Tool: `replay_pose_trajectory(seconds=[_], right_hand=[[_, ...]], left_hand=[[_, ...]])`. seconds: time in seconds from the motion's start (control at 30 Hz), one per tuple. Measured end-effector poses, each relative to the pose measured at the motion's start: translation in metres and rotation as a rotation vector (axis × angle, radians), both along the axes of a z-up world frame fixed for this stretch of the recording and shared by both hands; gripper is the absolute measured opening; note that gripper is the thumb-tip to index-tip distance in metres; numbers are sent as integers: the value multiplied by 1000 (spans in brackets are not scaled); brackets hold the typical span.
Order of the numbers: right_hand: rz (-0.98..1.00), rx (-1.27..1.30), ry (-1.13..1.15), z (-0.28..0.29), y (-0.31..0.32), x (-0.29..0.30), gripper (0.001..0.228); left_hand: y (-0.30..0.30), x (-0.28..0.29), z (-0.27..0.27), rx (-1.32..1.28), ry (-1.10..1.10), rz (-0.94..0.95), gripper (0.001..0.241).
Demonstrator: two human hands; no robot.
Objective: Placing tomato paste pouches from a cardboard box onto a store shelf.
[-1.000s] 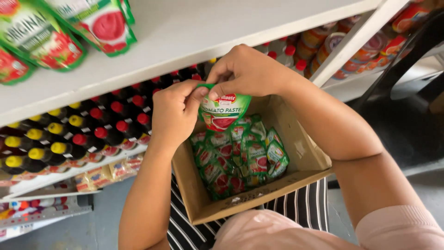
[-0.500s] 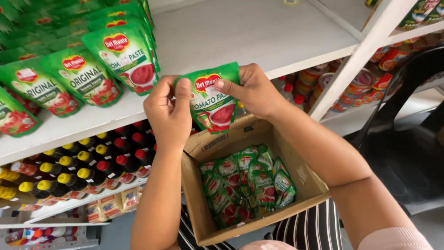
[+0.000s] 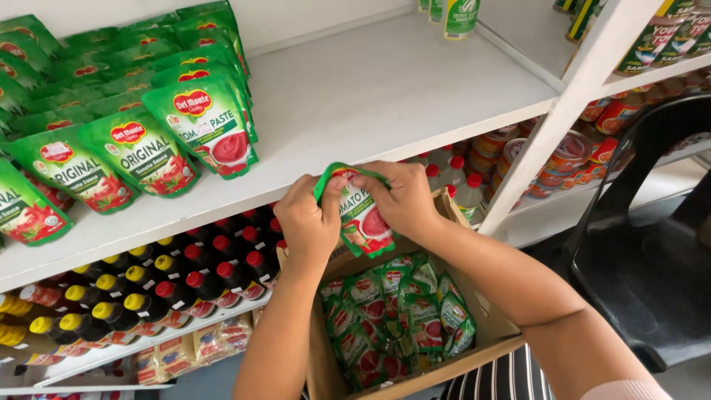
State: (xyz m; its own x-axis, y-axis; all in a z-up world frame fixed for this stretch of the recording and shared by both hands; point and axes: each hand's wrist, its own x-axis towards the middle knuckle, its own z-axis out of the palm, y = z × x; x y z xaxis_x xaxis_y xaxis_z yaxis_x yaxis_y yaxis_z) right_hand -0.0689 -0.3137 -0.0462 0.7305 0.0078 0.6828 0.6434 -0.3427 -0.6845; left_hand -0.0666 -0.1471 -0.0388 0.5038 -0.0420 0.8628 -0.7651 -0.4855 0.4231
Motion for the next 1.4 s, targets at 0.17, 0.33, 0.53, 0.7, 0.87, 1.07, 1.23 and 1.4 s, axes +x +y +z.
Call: replay_pose_trajectory(seconds=[0.17,0.33,0.53,0.7,0.87,1.07,1.23,1.4], right_hand=[[56,32,96,-14,-5,4,12],[214,180,222,-32,-9,15,14],[623,603,559,-42,-16,28,28],[578,629,578,-46,-16,29,31],[537,519,548,-46,-15,29,29],[466,346,465,-35,-13,26,22],[324,76,399,-12,-17,16,21],[259,-10,344,-2,-14,7,21]], left_hand=[[-2,0,-8,1,14,-60,23],[1,0,-11,-40,80,-110,24],[9,10,-27,-194,280,-206,30],[-2,2,-17,-214,391,-219,33],[-4,2,-22,-156,393,-137,29],[-2,3,-21,-113,353,-162,24],[-2,2,-24,-154,401,-171,23],[-1,2,-27,-201,402,-194,23]])
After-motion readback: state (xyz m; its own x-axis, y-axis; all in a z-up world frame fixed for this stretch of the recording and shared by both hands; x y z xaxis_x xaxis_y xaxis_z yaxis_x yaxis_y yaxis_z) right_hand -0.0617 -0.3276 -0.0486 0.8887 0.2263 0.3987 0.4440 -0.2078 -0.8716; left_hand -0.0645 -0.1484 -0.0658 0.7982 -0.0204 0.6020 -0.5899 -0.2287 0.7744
